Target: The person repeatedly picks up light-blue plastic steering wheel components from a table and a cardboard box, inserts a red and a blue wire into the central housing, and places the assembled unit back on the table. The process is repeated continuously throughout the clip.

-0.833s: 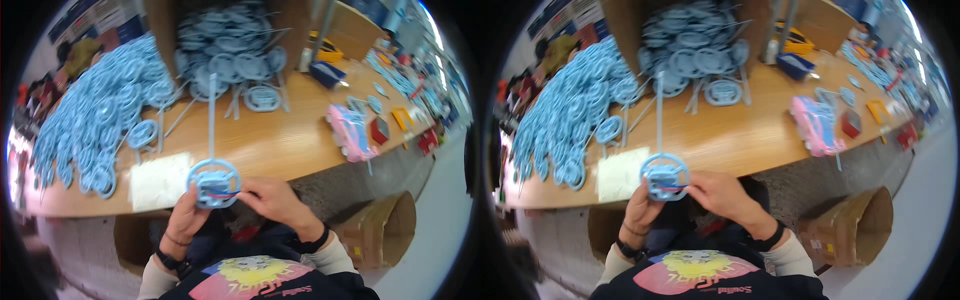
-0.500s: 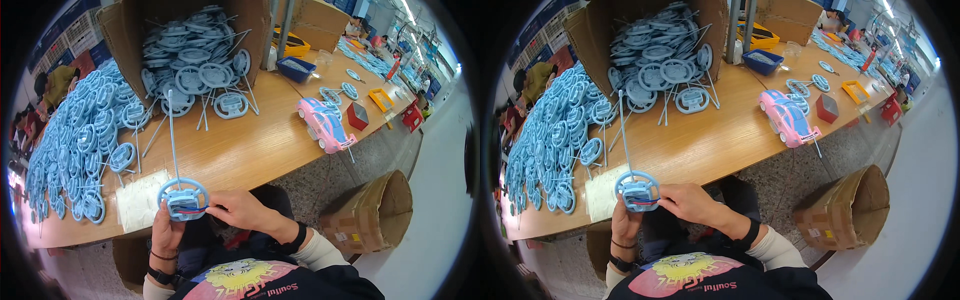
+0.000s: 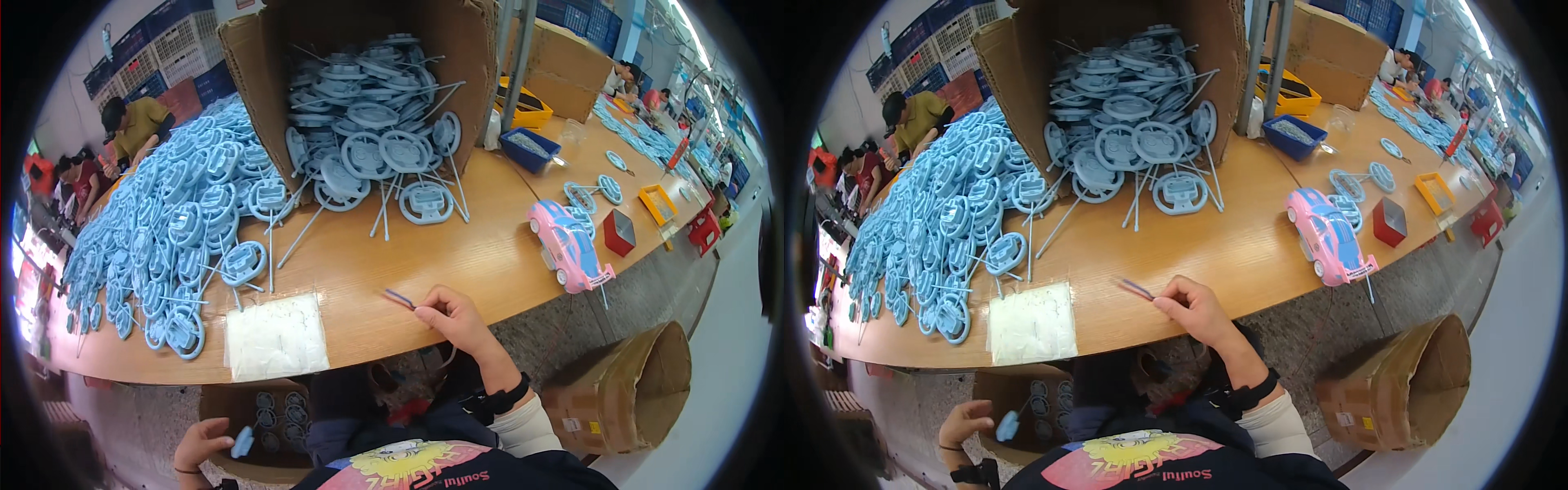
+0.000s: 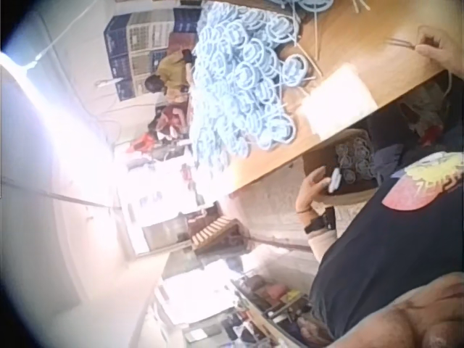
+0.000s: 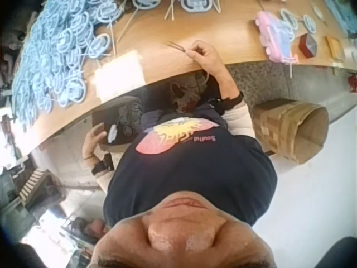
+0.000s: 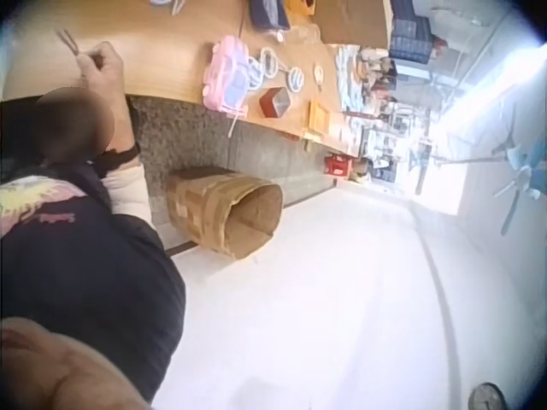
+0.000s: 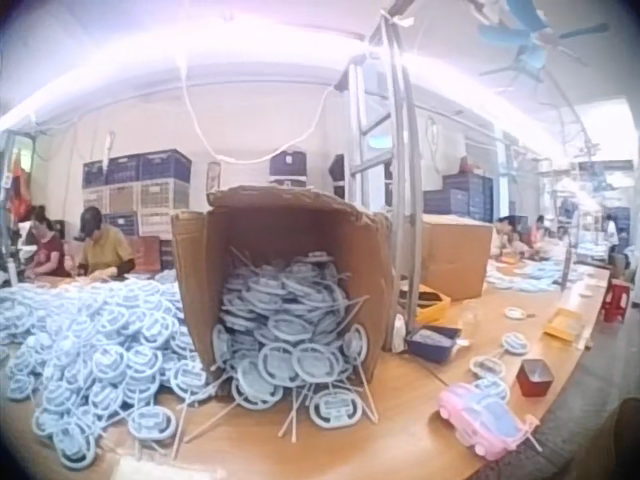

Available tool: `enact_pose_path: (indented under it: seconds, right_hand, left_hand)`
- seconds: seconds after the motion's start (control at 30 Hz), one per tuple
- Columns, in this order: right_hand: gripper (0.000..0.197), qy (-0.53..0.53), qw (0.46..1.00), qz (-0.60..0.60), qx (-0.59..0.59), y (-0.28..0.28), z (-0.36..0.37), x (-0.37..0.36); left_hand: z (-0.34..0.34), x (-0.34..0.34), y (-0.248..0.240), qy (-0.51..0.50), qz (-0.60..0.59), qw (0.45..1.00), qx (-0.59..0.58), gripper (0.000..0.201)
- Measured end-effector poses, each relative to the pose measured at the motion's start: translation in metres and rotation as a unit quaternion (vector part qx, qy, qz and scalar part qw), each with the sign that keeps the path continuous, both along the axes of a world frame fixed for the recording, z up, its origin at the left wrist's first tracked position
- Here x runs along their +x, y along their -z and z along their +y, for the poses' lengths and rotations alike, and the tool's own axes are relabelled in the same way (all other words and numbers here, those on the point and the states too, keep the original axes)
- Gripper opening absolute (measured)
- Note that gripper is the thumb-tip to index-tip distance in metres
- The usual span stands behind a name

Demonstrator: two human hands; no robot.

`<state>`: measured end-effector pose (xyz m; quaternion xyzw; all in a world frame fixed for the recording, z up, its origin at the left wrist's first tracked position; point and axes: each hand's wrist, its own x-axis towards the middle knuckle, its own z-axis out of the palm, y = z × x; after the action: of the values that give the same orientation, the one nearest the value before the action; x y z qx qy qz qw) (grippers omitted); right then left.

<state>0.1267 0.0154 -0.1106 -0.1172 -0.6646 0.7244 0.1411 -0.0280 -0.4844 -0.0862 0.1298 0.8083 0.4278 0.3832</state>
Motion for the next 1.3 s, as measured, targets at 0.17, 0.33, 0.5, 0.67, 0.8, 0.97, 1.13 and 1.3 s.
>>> enact_pose_path:
  seconds: [0.17, 0.33, 0.5, 0.67, 0.8, 0.97, 1.13, 1.3]
  right_hand:
    - [0.013, 0.014, 1.000, 0.007, -0.024, 0.008, 0.005, 0.000]
    - [0.012, 0.050, 0.997, 0.046, -0.028, 0.020, 0.007, 0.007]
    - [0.010, 0.066, 0.993, 0.089, -0.046, 0.030, 0.011, 0.009]
    - [0.008, 0.036, 0.988, 0.084, -0.124, 0.022, 0.016, 0.024]
    - [0.009, 0.028, 0.988, 0.094, -0.116, 0.020, 0.010, 0.016]
    - [0.009, 0.037, 0.989, 0.107, -0.092, 0.023, 0.012, 0.016]
    - [0.011, 0.059, 0.994, 0.049, 0.075, 0.019, -0.003, 0.007]
    - [0.016, 0.084, 0.949, 0.040, 0.302, -0.015, -0.033, -0.003]
  left_hand:
    - [0.152, -0.042, -0.064, 0.141, 0.042, 0.973, 0.176, 0.041]
    - [0.398, -0.078, -0.091, 0.209, 0.368, 0.884, 0.198, 0.041]
    - [0.588, -0.108, -0.034, 0.154, 0.723, 0.671, 0.057, 0.063]
    - [0.610, -0.106, -0.035, 0.219, 0.735, 0.633, -0.104, 0.046]
    - [0.537, -0.109, -0.045, 0.220, 0.800, 0.551, -0.085, 0.023]
    - [0.441, -0.096, -0.066, 0.182, 0.751, 0.633, -0.043, 0.016]
    - [0.358, -0.087, -0.064, 0.074, 0.623, 0.778, -0.009, 0.013]
    - [0.308, -0.041, -0.028, -0.031, 0.259, 0.942, 0.210, 0.016]
